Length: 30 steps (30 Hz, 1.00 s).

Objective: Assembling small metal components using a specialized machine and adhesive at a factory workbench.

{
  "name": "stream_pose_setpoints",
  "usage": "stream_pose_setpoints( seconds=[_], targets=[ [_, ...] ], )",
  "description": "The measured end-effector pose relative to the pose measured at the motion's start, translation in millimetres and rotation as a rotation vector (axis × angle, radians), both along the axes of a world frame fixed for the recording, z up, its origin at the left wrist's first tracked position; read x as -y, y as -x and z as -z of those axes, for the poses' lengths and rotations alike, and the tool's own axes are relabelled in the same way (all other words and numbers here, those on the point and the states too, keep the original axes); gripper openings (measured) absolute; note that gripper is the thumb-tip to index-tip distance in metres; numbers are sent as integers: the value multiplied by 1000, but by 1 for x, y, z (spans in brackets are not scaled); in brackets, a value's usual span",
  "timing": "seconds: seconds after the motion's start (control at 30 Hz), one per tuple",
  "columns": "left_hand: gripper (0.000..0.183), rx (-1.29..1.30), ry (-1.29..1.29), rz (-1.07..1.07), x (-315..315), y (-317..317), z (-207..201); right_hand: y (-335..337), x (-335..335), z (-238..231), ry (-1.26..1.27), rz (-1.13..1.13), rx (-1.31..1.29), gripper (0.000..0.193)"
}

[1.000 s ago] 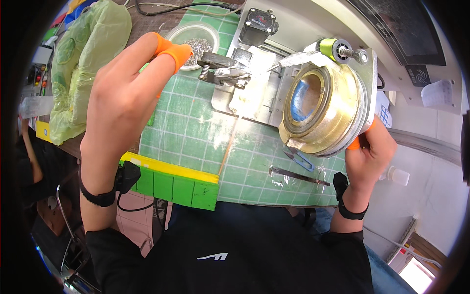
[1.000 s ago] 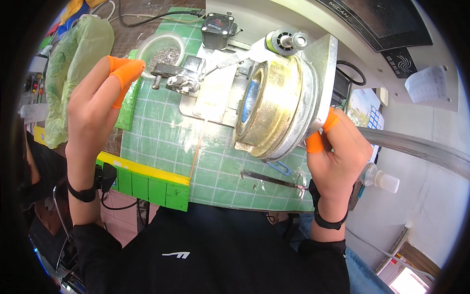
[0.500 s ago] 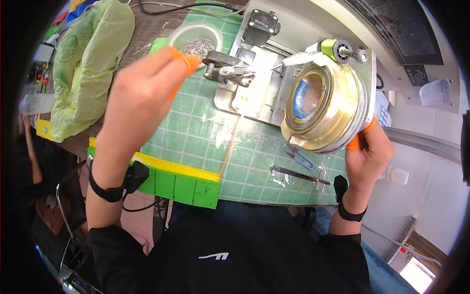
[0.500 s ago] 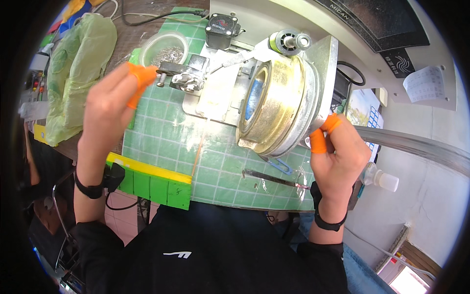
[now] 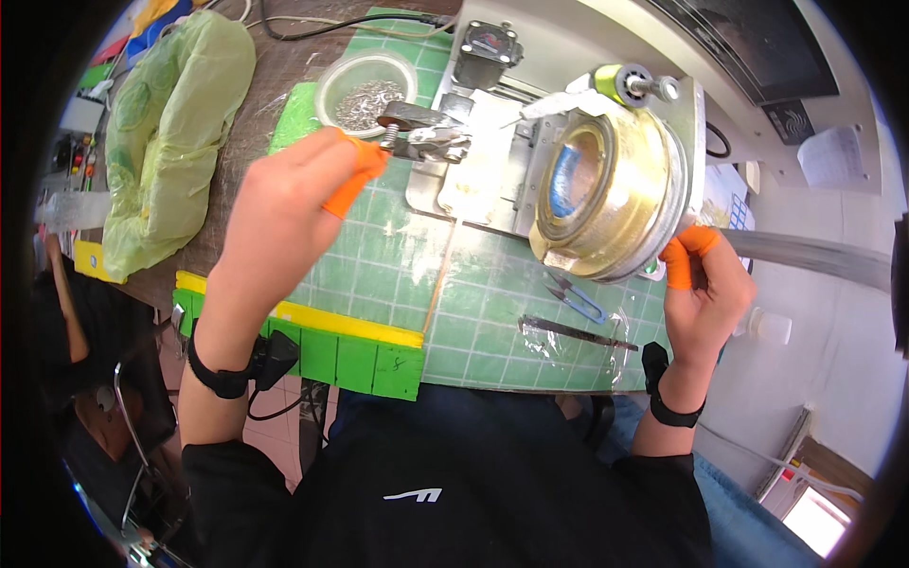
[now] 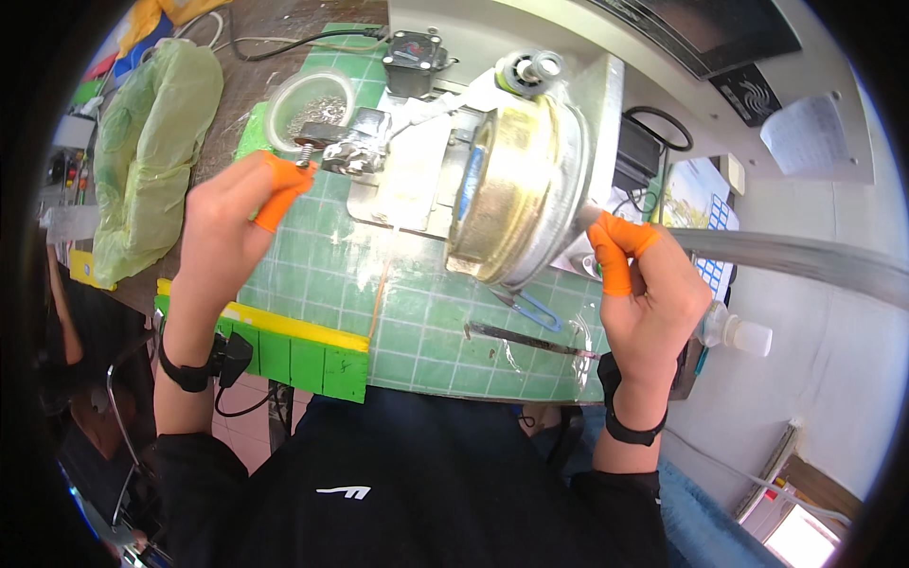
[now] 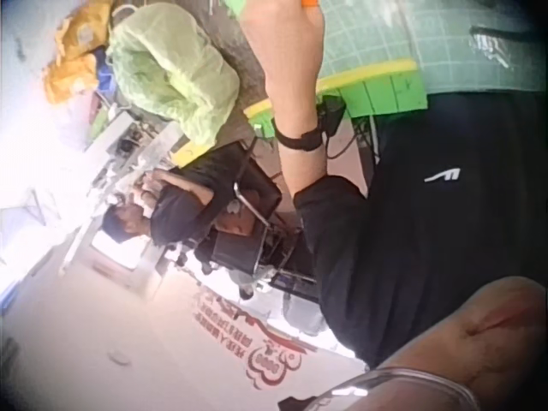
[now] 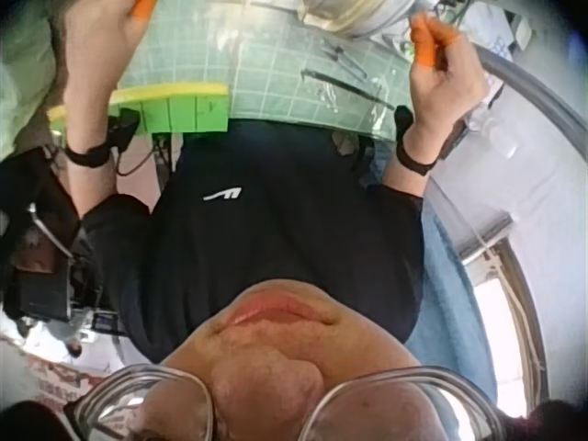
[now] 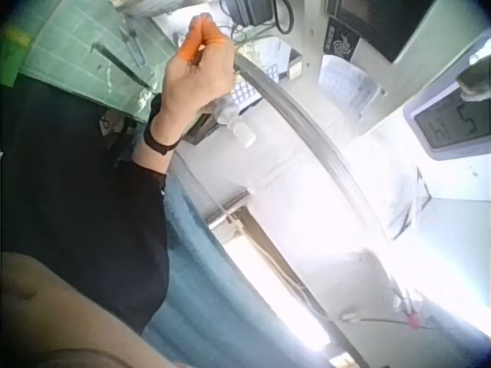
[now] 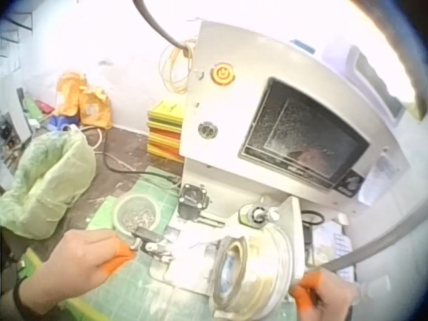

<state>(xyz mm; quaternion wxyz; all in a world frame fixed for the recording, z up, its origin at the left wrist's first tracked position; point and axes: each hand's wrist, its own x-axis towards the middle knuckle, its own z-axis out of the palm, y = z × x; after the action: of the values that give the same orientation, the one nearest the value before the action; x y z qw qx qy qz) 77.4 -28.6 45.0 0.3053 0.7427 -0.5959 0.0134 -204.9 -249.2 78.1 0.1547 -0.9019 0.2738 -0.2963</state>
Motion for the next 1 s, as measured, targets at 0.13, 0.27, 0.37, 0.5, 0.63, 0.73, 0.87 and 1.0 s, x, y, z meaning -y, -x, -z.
stream_pose_setpoints(
  seconds=[0.13,0.27,0.37,0.5,0.63,0.73,0.87,1.0],
  targets=[
    [17,-133,88,-72,9,-7,-12,10,15,8,-19,68,68,12],
    [15,-44,102,-66,16,-5,-25,20,10,8,-29,41,46,13],
    [15,6,120,-97,13,-7,-29,23,8,6,-19,54,23,13],
    [17,17,28,-25,9,-7,-24,22,9,8,-1,43,22,15],
    [17,-127,-5,15,2,-6,-7,22,8,8,-6,27,68,14],
    [17,-209,93,-64,7,-13,-13,22,11,8,-17,94,98,13],
    [16,26,123,-47,14,-14,-23,23,9,5,-32,73,83,11],
    [12,-178,66,-48,8,-7,-1,25,3,2,-40,73,39,12]
  ],
)
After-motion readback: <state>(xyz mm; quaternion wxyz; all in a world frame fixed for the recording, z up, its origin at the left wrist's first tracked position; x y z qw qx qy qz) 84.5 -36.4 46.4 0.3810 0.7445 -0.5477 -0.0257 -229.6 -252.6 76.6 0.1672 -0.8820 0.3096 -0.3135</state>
